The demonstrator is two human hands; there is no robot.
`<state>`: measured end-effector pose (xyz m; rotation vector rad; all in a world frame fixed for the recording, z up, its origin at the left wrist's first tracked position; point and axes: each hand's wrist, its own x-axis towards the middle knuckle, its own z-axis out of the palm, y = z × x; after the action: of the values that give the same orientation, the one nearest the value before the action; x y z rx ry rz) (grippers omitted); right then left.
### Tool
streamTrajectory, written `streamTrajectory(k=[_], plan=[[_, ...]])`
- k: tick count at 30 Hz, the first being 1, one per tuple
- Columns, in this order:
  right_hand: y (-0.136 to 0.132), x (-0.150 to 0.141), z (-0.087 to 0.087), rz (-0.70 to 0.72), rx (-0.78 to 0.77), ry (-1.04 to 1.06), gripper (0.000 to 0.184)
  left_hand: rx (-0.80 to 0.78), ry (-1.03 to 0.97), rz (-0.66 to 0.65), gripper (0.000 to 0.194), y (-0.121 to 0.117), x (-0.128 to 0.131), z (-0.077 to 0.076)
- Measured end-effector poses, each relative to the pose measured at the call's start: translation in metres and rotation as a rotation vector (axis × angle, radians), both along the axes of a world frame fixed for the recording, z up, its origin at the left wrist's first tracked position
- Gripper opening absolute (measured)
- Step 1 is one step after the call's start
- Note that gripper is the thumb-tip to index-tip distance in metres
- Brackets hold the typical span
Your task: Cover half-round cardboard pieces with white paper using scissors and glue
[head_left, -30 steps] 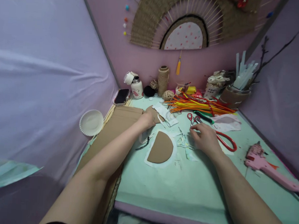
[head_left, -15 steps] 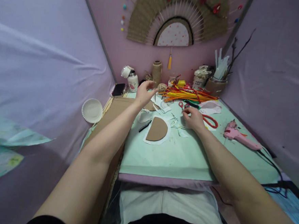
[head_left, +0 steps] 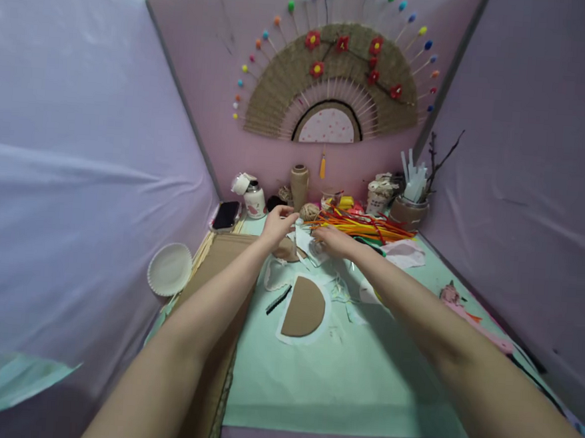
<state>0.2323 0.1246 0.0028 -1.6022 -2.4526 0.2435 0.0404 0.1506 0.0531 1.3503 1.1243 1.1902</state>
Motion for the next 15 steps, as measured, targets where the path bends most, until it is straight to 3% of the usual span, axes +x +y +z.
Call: streamTrajectory(k=[3, 6, 9, 12, 15], plan=[[0.034, -0.013, 0.003, 0.031, -0.073, -0.082, 0.033, -0.037, -0.020, -0.005, 0.024, 0.000, -0.010, 0.001], [0.047, -0.015, 0.005, 0.059, -0.085, -0.103, 0.030, -0.057, -0.048, -0.011, 0.027, 0.000, -0.019, 0.000], [0.042, -0.011, 0.014, 0.084, -0.030, -0.039, 0.011, -0.072, -0.084, -0.007, 0.027, 0.003, -0.024, 0.000], [0.026, -0.002, 0.026, 0.032, 0.098, 0.115, 0.005, -0.058, -0.118, -0.009, 0.026, 0.008, -0.020, 0.005], [0.004, 0.011, 0.035, -0.162, 0.255, 0.304, 0.019, -0.009, -0.129, -0.031, 0.025, 0.010, -0.003, 0.012]])
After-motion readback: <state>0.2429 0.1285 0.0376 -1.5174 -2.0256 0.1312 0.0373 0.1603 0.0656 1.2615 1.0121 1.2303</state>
